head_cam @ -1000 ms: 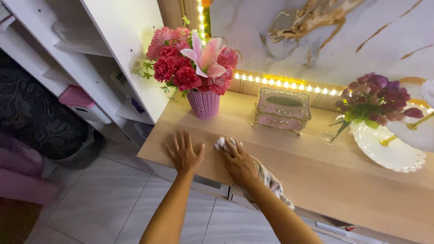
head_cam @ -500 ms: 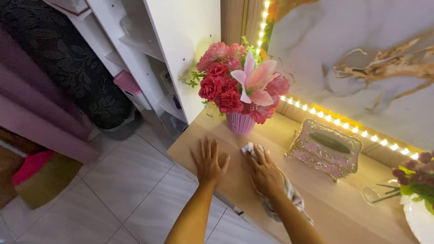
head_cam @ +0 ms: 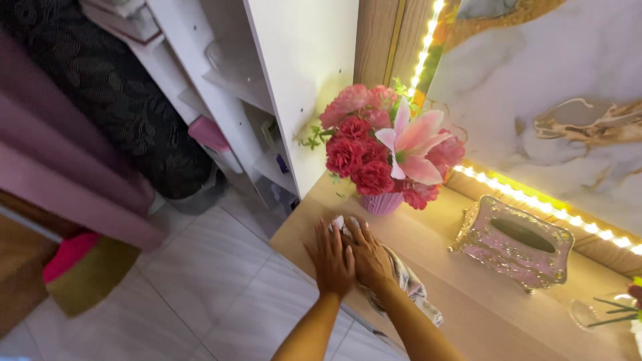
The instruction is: Clean the surfaces and shelves of a wooden console or cabinet using a cloth.
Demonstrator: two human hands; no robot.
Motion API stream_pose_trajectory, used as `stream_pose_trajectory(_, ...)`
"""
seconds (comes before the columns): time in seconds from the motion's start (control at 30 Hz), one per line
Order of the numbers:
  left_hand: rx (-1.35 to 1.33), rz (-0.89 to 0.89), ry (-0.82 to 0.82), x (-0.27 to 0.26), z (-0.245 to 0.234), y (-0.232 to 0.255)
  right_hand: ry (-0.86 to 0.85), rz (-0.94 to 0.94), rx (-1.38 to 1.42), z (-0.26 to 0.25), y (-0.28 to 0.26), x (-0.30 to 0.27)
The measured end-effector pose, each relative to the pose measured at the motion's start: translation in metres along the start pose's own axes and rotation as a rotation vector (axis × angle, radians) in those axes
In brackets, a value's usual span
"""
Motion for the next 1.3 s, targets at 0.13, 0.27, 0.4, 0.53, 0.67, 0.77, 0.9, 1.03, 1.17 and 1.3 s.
stream_pose_trajectory(0.13, 0.015, 0.009, 0.004, -0.008, 0.005, -0.01, -0.099, 0.068, 0.039, 0.022, -0.003, 0.021)
stream_pose_trajectory(0.27, -0.062, -0.005, 0.028, 0.002, -0.001, -0.02, 0.0, 0.048, -0.034, 0.037, -0.011, 0.043)
stream_pose_trajectory(0.4, -0.234, 0.016, 0.071, -0.006, 0.012, -0.021, -0.013, 0.212, -0.004, 0.031, -0.017, 0.025)
stream_pose_trajectory(0.53, -0.167, 0.025, 0.062, -0.012, 0.004, -0.017, -0.042, 0.381, -0.065, -0.001, -0.019, -0.024)
stream_pose_trajectory(0.67, -0.091, 0.031, 0.031, -0.011, 0.007, -0.019, 0.196, 0.474, -0.173, -0.013, 0.001, -0.064)
stream_pose_trajectory(0.77, -0.069, 0.068, 0.057, -0.022, 0.021, -0.02, 0.267, 0.537, -0.253, -0.008, 0.005, -0.072)
stream_pose_trajectory(0.9, -0.035, 0.054, 0.031, -0.032, 0.03, -0.024, 0.317, 0.421, -0.252, 0.016, 0.008, -0.087)
stream_pose_trajectory(1.03, -0.118, 0.015, -0.03, -0.044, 0.035, -0.034, 0.282, 0.417, -0.228, 0.018, -0.021, -0.12)
stream_pose_trajectory(1.17, -0.07, 0.026, -0.279, -0.055, 0.025, -0.047, 0.297, 0.397, -0.304, 0.024, -0.059, -0.165)
stream_pose_trajectory(1.3, -0.01, 0.293, -0.34, -0.063, 0.054, -0.088, 0.294, 0.35, -0.377, 0.039, -0.088, -0.213)
Point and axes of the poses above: each hand's wrist, its own x-axis towards the middle knuckle, its own z-axis out of the palm, y = z × x, the point moved 2 cm from there along x, towards the middle knuckle, and after that the axes turned 11 degrees about z, right-handed, at the moved point
